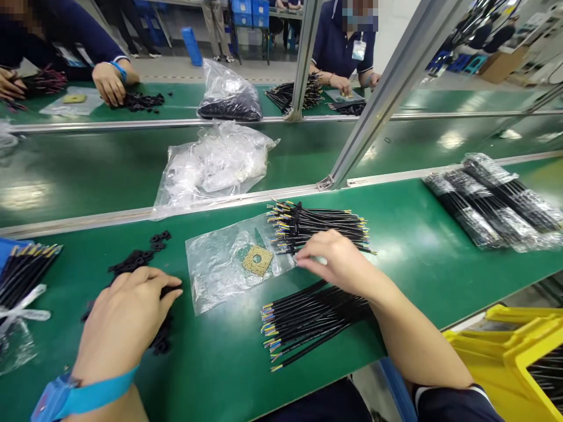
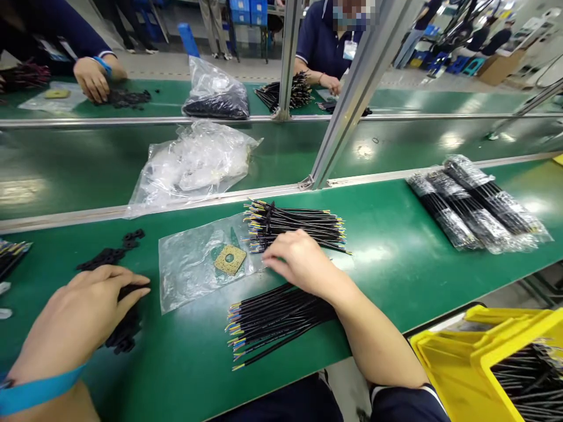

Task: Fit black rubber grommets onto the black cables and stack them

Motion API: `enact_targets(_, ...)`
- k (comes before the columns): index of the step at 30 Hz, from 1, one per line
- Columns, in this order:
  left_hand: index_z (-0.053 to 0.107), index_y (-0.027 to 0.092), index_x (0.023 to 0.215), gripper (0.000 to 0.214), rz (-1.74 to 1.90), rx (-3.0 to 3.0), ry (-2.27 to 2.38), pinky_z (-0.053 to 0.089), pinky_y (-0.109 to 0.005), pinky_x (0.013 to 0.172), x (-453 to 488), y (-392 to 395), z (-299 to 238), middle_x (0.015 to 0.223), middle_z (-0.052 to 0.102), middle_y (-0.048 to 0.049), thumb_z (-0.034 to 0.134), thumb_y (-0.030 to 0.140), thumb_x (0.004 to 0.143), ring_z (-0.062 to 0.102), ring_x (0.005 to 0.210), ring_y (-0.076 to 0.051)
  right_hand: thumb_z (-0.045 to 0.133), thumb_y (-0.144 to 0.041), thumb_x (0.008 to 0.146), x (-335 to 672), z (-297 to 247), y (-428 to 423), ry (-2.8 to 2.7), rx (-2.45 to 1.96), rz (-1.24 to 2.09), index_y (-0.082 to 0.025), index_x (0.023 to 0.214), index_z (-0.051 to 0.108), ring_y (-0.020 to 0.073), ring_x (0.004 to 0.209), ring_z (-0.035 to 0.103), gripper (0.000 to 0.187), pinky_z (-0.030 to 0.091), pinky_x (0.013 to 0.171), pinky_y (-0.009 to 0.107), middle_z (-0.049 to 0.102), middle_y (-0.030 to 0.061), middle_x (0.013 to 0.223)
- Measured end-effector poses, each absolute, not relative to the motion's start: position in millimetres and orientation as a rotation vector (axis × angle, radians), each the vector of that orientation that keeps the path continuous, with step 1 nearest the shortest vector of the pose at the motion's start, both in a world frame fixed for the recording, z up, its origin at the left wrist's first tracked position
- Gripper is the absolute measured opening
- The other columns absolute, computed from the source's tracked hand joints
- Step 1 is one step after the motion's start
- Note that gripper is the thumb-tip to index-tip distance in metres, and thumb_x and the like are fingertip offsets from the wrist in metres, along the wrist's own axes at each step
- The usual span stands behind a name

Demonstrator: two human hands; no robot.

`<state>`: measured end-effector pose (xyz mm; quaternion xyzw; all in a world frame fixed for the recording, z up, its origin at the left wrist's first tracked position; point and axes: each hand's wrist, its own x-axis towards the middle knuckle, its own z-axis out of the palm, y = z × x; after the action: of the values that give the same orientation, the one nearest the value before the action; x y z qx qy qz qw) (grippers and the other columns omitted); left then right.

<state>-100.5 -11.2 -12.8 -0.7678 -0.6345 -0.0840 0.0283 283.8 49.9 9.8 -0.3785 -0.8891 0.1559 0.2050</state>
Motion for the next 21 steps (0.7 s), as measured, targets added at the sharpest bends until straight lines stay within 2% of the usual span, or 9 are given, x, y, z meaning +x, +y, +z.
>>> enact_targets(2, 0.074, 0.024, 0.093, 0.033, -0.398, -2.377, -2.003, 0.049, -0.048, 0.076, -92, -10, -6, 0.099, 0.073, -0.0139, 0.046, 0.041, 0.095, 0.065, 0.090, -0.036, 0.075, -0.024, 0.092, 278, 13, 41, -2.698, -1.011, 0.620, -0.020, 0.095, 0.076, 0.0147, 0.086, 0.067, 0.006, 0.041, 0.083, 0.031, 0.074, 0.0012, 0.091)
enact_targets(4, 0.071, 0.026, 0.099, 0.029, -0.558, -2.341, -2.111, 0.051, -0.045, 0.079, -83, -10, 1, 0.102, 0.074, -0.0097, 0.050, 0.045, 0.096, 0.068, 0.092, -0.033, 0.078, -0.024, 0.089, 270, 11, 36, -2.849, -1.014, 0.710, -0.020, 0.096, 0.077, 0.0163, 0.086, 0.067, 0.008, 0.041, 0.084, 0.032, 0.074, 0.0015, 0.090)
enact_targets(7, 0.070, 0.029, 0.101, 0.025, -0.795, -2.248, -2.262, 0.053, -0.040, 0.074, -74, -11, 9, 0.100, 0.072, -0.0051, 0.056, 0.048, 0.094, 0.068, 0.082, -0.026, 0.073, -0.021, 0.092, 258, 6, 34, -2.982, -1.042, 0.763, -0.020, 0.094, 0.076, 0.0178, 0.087, 0.067, 0.004, 0.042, 0.087, 0.033, 0.072, 0.0022, 0.089)
enact_targets(10, 0.071, 0.029, 0.100, 0.025, -0.988, -2.155, -2.326, 0.055, -0.039, 0.078, -68, -11, 12, 0.100, 0.071, -0.0044, 0.060, 0.050, 0.092, 0.069, 0.082, -0.025, 0.067, -0.015, 0.093, 251, 5, 33, -3.022, -1.049, 0.788, -0.017, 0.089, 0.073, 0.0178, 0.088, 0.066, 0.007, 0.044, 0.087, 0.031, 0.070, 0.0029, 0.088)
enact_targets(15, 0.072, 0.026, 0.102, 0.027, -1.137, -2.067, -2.378, 0.057, -0.037, 0.086, -63, -8, 10, 0.101, 0.071, -0.0031, 0.065, 0.050, 0.090, 0.072, 0.087, -0.023, 0.067, -0.009, 0.086, 251, 2, 28, -2.949, -1.067, 0.835, -0.016, 0.089, 0.068, 0.0169, 0.081, 0.064, 0.007, 0.045, 0.079, 0.029, 0.069, 0.0027, 0.086)
enact_targets(17, 0.073, 0.025, 0.104, 0.028, -1.185, -2.071, -2.358, 0.057, -0.035, 0.086, -62, -7, 9, 0.103, 0.072, -0.0027, 0.067, 0.049, 0.090, 0.072, 0.088, -0.021, 0.067, -0.008, 0.087, 251, -2, 28, -2.849, -1.033, 0.842, -0.016, 0.093, 0.068, 0.0161, 0.081, 0.064, 0.010, 0.047, 0.079, 0.029, 0.070, 0.0024, 0.087)
enact_targets(21, 0.075, 0.026, 0.104, 0.028, -1.260, -2.073, -2.330, 0.058, -0.032, 0.085, -59, -8, 6, 0.104, 0.072, -0.0019, 0.068, 0.049, 0.090, 0.072, 0.086, -0.019, 0.060, -0.011, 0.095, 246, -17, 29, -2.519, -1.008, 0.720, -0.017, 0.103, 0.064, 0.0159, 0.093, 0.064, 0.011, 0.051, 0.084, 0.027, 0.068, 0.0051, 0.101)
